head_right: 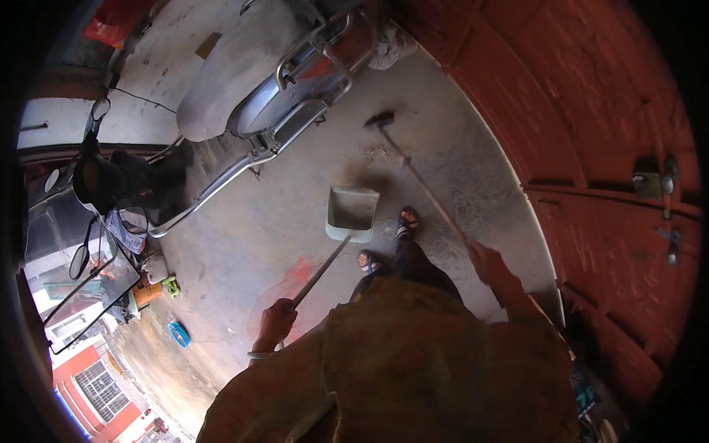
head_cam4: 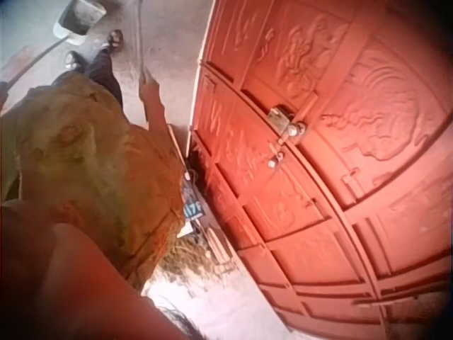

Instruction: The person sweeps debris on a concrete floor using a broom and dustpan, gathering material into the dustpan and moving around a cluttered area with a parked scooter and various items.

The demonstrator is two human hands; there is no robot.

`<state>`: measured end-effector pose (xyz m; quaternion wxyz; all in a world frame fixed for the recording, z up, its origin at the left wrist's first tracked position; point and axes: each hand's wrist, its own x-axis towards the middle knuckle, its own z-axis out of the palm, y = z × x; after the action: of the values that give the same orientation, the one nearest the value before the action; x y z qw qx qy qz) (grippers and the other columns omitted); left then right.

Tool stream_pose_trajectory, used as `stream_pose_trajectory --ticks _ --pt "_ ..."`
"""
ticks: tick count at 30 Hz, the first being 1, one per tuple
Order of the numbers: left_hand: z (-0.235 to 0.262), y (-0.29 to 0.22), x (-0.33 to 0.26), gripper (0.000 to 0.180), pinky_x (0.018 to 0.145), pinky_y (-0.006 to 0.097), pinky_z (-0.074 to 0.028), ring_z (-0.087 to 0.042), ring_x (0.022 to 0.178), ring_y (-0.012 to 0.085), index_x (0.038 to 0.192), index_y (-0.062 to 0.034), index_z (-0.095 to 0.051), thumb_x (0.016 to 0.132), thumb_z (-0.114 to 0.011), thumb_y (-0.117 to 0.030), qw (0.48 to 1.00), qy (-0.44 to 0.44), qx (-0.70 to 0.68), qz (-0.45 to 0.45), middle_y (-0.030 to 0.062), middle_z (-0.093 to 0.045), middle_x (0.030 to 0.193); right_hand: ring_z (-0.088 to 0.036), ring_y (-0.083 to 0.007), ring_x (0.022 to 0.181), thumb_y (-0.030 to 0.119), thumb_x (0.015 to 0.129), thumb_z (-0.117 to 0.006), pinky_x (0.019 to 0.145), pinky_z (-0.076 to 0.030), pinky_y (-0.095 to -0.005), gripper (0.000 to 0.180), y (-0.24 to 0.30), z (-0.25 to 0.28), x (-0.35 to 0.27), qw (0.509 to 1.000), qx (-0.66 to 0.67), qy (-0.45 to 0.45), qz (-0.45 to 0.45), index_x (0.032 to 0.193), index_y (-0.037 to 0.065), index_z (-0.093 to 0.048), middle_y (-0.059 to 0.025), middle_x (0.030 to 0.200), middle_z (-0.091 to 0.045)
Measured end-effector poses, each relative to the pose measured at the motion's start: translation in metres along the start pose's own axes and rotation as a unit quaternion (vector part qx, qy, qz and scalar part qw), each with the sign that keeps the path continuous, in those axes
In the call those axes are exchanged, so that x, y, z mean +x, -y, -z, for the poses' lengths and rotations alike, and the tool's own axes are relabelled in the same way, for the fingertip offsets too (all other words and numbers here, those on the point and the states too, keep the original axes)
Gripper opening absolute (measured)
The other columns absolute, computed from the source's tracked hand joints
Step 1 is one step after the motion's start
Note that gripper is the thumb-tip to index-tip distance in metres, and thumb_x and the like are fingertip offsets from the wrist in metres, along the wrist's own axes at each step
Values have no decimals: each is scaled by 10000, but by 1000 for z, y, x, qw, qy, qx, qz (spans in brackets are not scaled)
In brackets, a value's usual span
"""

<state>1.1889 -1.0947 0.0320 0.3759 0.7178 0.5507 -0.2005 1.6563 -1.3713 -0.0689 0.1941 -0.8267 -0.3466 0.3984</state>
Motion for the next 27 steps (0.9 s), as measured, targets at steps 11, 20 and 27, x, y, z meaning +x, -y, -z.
stream_pose_trajectory --ticks 11,20,27 --pt "-17 29 -20 294 724 486 -499 -627 828 384 1051 -114 -581 782 -639 -217 999 -2 -1 33 160 -670 852 -624 -266 614 273 952 -469 561 -493 -411 440 45 -58 253 977 116 -43 -171 1356 102 -443 -157 896 -643" --pt "-29 60 -15 277 727 497 -493 -619 853 391 1035 -123 -589 782 -623 -231 999 -2 1 46 166 -665 878 -497 -134 476 239 938 -505 439 -424 -312 430 30 -89 11 983 96 66 -143 1355 143 -466 -37 647 -527" --pt "-36 79 -19 262 719 508 -486 -612 841 399 1012 -109 -576 778 -619 -219 1000 -17 -15 11 169 -657 869 -449 -100 443 250 933 -520 394 -388 -284 441 94 -49 -74 948 158 142 -239 1357 146 -466 -11 572 -488"
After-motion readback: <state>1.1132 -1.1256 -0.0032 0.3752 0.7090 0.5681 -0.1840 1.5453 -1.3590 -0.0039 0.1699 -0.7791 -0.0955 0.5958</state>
